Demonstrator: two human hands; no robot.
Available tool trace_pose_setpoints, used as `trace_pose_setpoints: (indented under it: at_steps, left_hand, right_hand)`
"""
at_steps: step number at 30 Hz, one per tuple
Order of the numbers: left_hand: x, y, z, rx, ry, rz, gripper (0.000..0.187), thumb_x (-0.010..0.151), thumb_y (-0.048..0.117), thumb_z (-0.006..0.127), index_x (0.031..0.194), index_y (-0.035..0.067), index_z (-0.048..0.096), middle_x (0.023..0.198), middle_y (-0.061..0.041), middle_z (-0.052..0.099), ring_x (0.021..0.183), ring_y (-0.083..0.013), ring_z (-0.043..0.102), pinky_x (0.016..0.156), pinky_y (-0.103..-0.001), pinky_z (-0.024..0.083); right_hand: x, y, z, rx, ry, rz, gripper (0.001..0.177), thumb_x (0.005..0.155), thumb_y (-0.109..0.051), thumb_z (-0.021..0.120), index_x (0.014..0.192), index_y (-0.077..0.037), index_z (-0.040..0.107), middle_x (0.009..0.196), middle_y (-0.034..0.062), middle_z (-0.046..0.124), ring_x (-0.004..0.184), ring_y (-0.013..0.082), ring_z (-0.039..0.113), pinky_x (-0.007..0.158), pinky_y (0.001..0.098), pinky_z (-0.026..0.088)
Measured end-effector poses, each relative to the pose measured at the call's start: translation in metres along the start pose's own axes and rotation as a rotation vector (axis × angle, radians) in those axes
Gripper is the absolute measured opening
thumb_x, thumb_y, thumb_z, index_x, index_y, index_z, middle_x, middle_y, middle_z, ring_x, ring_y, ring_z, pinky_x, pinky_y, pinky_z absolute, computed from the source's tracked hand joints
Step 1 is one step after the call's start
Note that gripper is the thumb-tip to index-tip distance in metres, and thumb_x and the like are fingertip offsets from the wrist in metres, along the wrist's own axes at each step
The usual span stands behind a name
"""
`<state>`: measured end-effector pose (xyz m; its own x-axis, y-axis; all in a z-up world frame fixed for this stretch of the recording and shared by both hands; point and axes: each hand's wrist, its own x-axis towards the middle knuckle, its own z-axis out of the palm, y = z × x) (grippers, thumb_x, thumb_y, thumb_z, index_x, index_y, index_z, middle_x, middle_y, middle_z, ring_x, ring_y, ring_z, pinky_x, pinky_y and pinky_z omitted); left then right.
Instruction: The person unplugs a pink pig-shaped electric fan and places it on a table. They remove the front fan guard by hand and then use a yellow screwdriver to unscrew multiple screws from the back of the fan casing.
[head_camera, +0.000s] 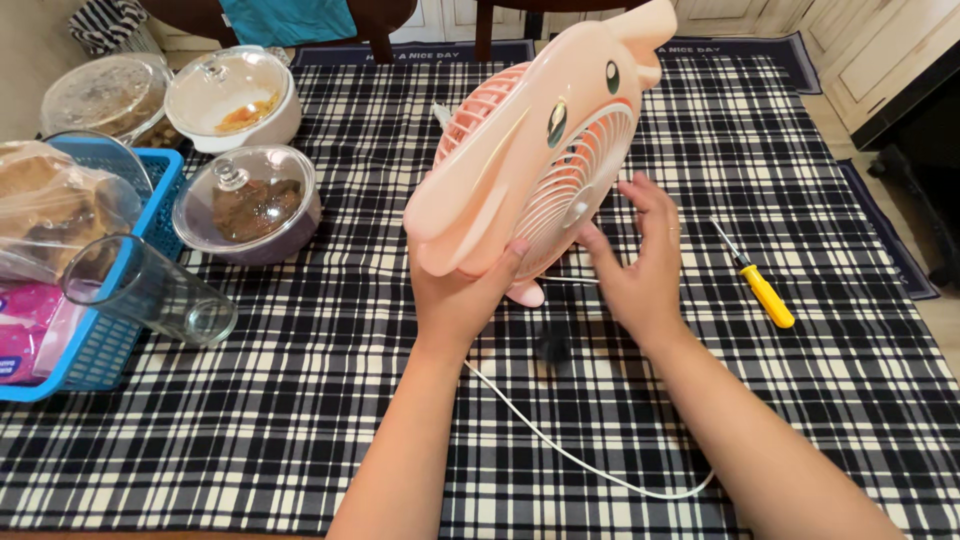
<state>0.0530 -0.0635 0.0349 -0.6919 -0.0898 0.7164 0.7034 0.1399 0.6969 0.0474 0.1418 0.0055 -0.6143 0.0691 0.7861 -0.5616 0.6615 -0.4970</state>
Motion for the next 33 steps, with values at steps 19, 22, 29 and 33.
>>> trace_pose_setpoints:
  at_steps: [19,22,29,33]
  left_hand:
    - [-0.001,0.004,0.000,-0.058,0.000,-0.112,0.060,0.087,0.013,0.084,0.137,-0.003,0.056,0.129,-0.014,0.070,0.118,-0.0196,0.071,0.100,-0.032,0.060]
    - [-0.003,0.005,0.003,-0.135,0.032,-0.171,0.056,0.086,0.014,0.084,0.132,-0.003,0.057,0.123,-0.012,0.071,0.112,-0.0169,0.071,0.094,-0.031,0.061]
    - [-0.003,0.006,0.000,-0.020,0.006,-0.154,0.039,0.087,0.014,0.084,0.119,-0.003,0.070,0.110,-0.011,0.077,0.100,-0.0171,0.077,0.087,-0.030,0.062]
    - [-0.004,0.006,-0.001,-0.020,0.006,-0.179,0.040,0.087,0.015,0.083,0.120,-0.002,0.069,0.110,-0.011,0.078,0.100,-0.0176,0.076,0.087,-0.030,0.062]
  right_hand:
    - [-0.088,-0.031,-0.023,0.347,-0.873,0.178,0.012,0.089,-0.013,0.073,0.100,-0.012,0.078,0.106,0.0026,0.078,0.098,0.0202,0.075,0.088,0.0343,0.060]
    - [-0.007,0.065,-0.047,-0.097,-0.267,0.304,0.010,0.098,-0.013,0.074,0.100,-0.004,0.075,0.103,0.0118,0.072,0.094,0.0240,0.069,0.081,0.0358,0.055]
    - [0.066,0.203,-0.071,-0.524,-0.122,-0.058,0.013,0.090,-0.009,0.080,0.100,-0.004,0.075,0.098,0.0148,0.073,0.091,0.0347,0.069,0.078,0.0433,0.054]
    - [0.054,0.217,-0.070,-0.505,-0.315,0.028,0.027,0.093,0.002,0.064,0.117,-0.008,0.074,0.101,0.0124,0.075,0.096,0.0338,0.070,0.085,0.0435,0.055]
